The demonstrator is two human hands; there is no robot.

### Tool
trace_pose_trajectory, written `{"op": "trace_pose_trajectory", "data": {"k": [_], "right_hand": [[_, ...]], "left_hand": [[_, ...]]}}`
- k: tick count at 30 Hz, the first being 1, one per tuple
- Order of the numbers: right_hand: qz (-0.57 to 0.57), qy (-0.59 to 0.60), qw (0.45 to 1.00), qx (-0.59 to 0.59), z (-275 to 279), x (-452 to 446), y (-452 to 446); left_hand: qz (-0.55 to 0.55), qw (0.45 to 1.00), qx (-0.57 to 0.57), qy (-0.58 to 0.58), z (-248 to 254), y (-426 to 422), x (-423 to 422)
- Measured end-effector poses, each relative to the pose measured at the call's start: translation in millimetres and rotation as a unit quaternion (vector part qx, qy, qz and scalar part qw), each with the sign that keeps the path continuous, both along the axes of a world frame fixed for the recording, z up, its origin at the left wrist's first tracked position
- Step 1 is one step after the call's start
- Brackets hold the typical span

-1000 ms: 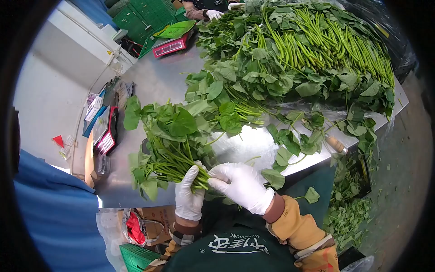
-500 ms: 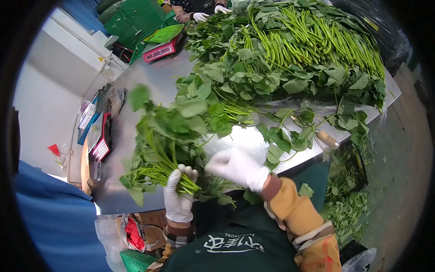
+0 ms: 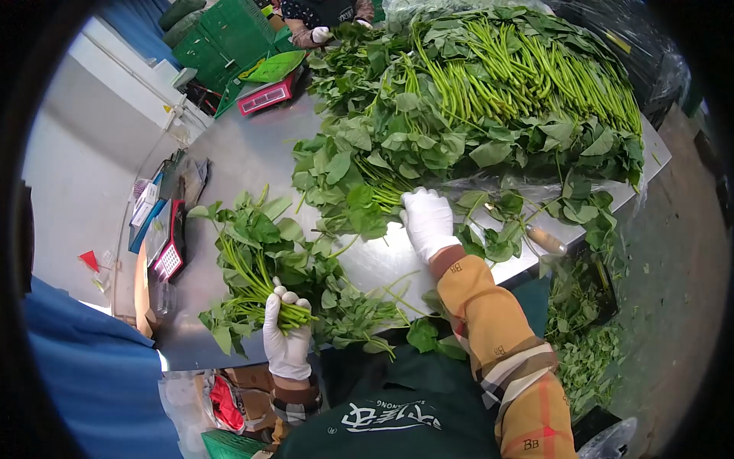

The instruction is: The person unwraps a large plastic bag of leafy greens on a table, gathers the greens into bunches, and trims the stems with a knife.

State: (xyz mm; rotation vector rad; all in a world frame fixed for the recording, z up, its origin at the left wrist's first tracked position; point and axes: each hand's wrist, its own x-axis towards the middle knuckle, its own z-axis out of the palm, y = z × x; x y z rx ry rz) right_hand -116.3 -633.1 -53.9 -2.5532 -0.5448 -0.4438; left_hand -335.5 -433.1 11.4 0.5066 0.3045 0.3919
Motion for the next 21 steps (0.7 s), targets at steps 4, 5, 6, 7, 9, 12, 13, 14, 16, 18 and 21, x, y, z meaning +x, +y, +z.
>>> {"op": "trace_pose_trajectory", "data": {"k": [4, 5, 6, 7, 9, 12, 13, 14, 16, 18, 21], "right_hand": [[0.027, 0.079, 0.995, -0.062, -6.7, 9.8, -2.5], [0.053, 0.083, 0.993, -0.066, -3.4, 9.8, -3.2], [0.073, 0.109, 0.991, -0.039, -0.5, 7.1, -3.6], [0.091, 0.134, 0.987, -0.013, 3.1, 3.5, -3.8], [0.093, 0.251, 0.959, 0.088, 25.0, -7.2, -0.6], [0.249, 0.421, 0.734, 0.472, 57.6, -24.4, 1.2], [0.270, 0.412, 0.694, 0.525, 72.0, -30.2, -5.1], [0.249, 0.420, 0.695, 0.527, 70.4, -30.2, -9.4], [0.234, 0.343, 0.866, 0.280, 28.3, -20.4, -17.0], [0.104, 0.316, 0.940, 0.073, 36.0, -34.5, -25.3], [0.189, 0.418, 0.744, 0.486, 48.5, -56.7, -30.8]], "left_hand": [[-0.027, 0.999, -0.020, -0.022, 3.0, -4.0, 3.4], [-0.031, 0.999, -0.027, -0.019, 2.3, -6.3, 3.5], [-0.036, 0.999, -0.034, -0.016, 1.4, -9.2, 3.2], [-0.049, 0.998, -0.043, -0.013, 0.2, -13.4, 4.1], [-0.067, 0.996, -0.046, 0.023, -6.9, -21.3, 5.1], [-0.068, 0.994, -0.040, 0.071, -13.5, -26.7, 5.0], [-0.068, 0.994, -0.051, 0.064, -12.2, -26.5, 6.2], [-0.067, 0.994, -0.062, 0.055, -10.3, -26.1, 7.8], [-0.047, 0.996, -0.067, 0.039, -3.8, -21.4, 8.5], [-0.029, 0.998, -0.042, 0.032, -7.4, -12.0, 8.1], [-0.016, 0.999, -0.040, -0.008, -7.5, -8.8, 7.3]]}}
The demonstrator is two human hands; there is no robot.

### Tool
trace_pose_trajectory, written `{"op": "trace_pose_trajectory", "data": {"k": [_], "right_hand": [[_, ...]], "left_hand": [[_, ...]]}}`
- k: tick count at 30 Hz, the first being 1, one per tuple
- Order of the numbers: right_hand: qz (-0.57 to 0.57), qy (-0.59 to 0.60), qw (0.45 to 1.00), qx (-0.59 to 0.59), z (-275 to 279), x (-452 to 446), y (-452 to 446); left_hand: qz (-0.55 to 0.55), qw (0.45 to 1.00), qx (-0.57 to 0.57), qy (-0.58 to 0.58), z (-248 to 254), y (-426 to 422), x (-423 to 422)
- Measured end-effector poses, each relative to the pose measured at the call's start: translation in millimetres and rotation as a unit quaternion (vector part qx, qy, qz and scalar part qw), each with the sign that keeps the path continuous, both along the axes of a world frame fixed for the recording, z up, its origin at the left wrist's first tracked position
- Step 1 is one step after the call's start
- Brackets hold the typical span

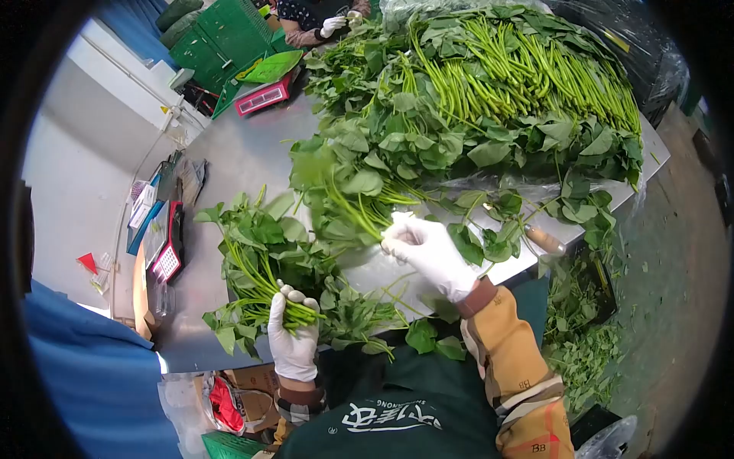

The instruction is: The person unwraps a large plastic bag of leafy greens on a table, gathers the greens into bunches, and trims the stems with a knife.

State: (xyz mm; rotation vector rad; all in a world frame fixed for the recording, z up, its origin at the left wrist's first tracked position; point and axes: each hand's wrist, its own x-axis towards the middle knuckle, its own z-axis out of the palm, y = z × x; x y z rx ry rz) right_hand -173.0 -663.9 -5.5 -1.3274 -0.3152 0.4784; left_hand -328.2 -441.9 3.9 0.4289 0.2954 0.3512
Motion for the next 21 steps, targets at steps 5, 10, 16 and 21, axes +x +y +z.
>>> {"op": "trace_pose_trajectory", "data": {"k": [5, 10, 16, 21], "right_hand": [[-0.017, -0.073, 0.962, -0.262, -26.9, -19.5, -7.2], [-0.067, -0.039, 0.993, -0.094, -17.7, -39.9, -7.1], [-0.004, -0.102, 0.991, -0.083, 9.7, -67.2, 18.8], [0.086, -0.217, 0.962, -0.141, 12.8, -77.4, 34.4]], "left_hand": [[0.004, 1.000, -0.025, 0.000, 5.9, 1.4, -0.6], [-0.015, 1.000, -0.024, 0.010, 4.5, -5.2, -1.4], [-0.047, 0.996, -0.036, 0.073, 3.9, -20.6, 1.0], [-0.055, 0.988, 0.074, 0.121, 5.4, -20.5, -1.9]]}}
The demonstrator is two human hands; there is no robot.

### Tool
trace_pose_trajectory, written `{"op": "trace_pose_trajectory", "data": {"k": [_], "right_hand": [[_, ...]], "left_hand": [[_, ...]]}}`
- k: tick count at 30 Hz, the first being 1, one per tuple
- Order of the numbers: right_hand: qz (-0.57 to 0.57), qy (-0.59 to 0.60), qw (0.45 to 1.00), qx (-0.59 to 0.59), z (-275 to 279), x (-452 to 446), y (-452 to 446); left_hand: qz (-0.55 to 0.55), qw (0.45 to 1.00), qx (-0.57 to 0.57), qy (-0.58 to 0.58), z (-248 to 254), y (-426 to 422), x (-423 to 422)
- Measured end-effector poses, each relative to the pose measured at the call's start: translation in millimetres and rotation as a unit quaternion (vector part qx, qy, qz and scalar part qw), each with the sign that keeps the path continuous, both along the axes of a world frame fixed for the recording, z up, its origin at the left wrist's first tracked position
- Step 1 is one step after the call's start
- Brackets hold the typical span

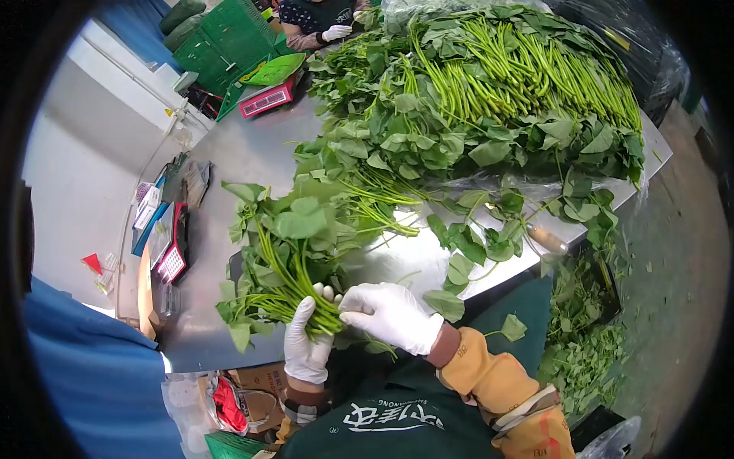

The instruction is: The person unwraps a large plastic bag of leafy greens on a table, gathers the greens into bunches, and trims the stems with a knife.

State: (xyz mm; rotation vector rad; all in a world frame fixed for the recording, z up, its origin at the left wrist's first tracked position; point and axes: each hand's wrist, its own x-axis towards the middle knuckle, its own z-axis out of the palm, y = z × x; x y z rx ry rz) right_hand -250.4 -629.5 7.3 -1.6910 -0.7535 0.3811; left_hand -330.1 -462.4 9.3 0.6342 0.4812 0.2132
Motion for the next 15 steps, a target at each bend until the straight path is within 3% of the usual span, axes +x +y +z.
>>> {"op": "trace_pose_trajectory", "data": {"k": [2, 5, 6, 8, 10, 12, 15], "right_hand": [[0.043, 0.070, 0.997, -0.009, 5.2, 6.9, -0.9], [0.016, 0.081, 0.995, 0.054, 4.2, 17.0, -8.8], [0.017, 0.055, 0.998, 0.026, -6.0, 26.2, -10.0], [-0.022, -0.138, 0.954, -0.267, 0.2, 51.1, -25.6], [-0.193, -0.189, 0.924, -0.269, -36.3, 76.1, -20.5], [-0.283, -0.295, 0.892, -0.191, -52.5, 99.6, -15.3], [-0.237, -0.353, 0.860, -0.283, -68.1, 111.4, -9.1]], "left_hand": [[0.006, 1.000, 0.012, -0.026, 1.0, 7.0, -2.4], [0.043, 0.994, -0.001, -0.100, 15.5, 19.7, -0.5], [0.090, 0.992, 0.010, -0.092, 14.4, 29.8, 0.3], [0.150, 0.984, 0.029, -0.089, 14.9, 44.9, -1.1], [0.148, 0.982, 0.056, -0.100, 17.4, 47.8, -4.1], [0.131, 0.984, 0.060, -0.100, 17.5, 46.8, -6.9], [0.103, 0.991, 0.024, -0.083, 12.2, 40.2, -8.8]]}}
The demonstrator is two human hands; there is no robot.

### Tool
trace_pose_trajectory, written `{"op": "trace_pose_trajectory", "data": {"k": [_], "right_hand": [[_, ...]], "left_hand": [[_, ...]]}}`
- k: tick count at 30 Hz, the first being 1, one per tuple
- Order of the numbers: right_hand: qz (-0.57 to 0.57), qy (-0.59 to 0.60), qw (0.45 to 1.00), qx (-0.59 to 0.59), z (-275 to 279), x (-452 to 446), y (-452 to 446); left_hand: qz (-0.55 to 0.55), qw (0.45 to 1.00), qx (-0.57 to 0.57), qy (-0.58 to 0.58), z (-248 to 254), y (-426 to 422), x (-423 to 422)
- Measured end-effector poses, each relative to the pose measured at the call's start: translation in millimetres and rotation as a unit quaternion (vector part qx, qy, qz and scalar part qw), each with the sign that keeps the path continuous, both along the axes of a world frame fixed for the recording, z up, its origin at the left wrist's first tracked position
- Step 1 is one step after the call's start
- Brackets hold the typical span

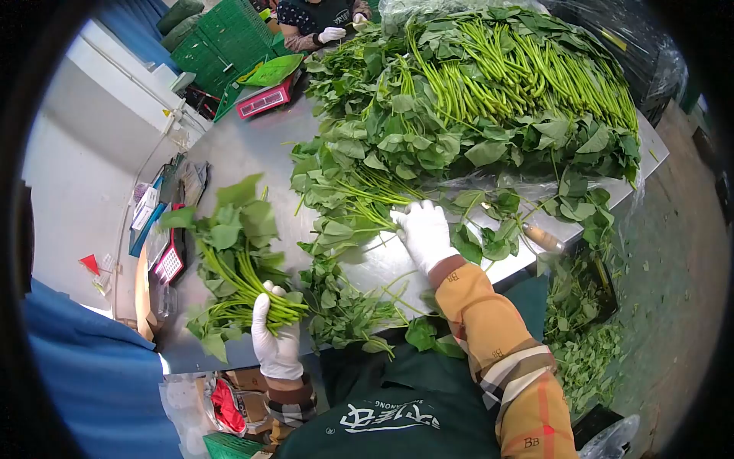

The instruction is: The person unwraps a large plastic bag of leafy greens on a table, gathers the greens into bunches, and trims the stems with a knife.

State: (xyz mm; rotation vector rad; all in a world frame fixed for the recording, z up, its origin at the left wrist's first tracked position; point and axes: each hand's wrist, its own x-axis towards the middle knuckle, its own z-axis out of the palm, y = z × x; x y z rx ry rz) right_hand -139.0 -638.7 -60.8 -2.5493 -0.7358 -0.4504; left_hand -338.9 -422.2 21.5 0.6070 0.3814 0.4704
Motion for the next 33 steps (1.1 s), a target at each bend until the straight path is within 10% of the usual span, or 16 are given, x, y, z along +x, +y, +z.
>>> {"op": "trace_pose_trajectory", "data": {"k": [6, 10, 14, 21, 25, 33], "right_hand": [[0.051, -0.019, 0.985, 0.161, 24.4, -39.1, -1.8], [0.062, 0.038, 0.997, 0.026, 5.4, -45.9, -13.6], [0.070, 0.246, 0.947, 0.194, 24.0, -31.2, -9.7], [-0.084, -0.006, 0.996, 0.018, -3.2, 29.1, -3.9], [-0.038, 0.073, 0.990, 0.112, 5.1, 24.3, -8.0], [0.047, 0.452, 0.653, 0.605, 42.2, -36.9, -3.7]], "left_hand": [[-0.006, 1.000, -0.015, 0.017, -9.3, -0.2, 1.9], [0.004, 1.000, -0.008, 0.027, -4.4, -3.7, 4.4], [0.010, 0.999, -0.003, 0.045, -8.1, -2.2, 2.3], [0.000, 0.999, -0.025, 0.029, -7.7, -5.4, -0.9], [0.003, 0.999, -0.027, 0.033, -6.8, -4.3, -1.6], [0.009, 0.998, -0.033, 0.055, -5.3, -14.8, 6.3]]}}
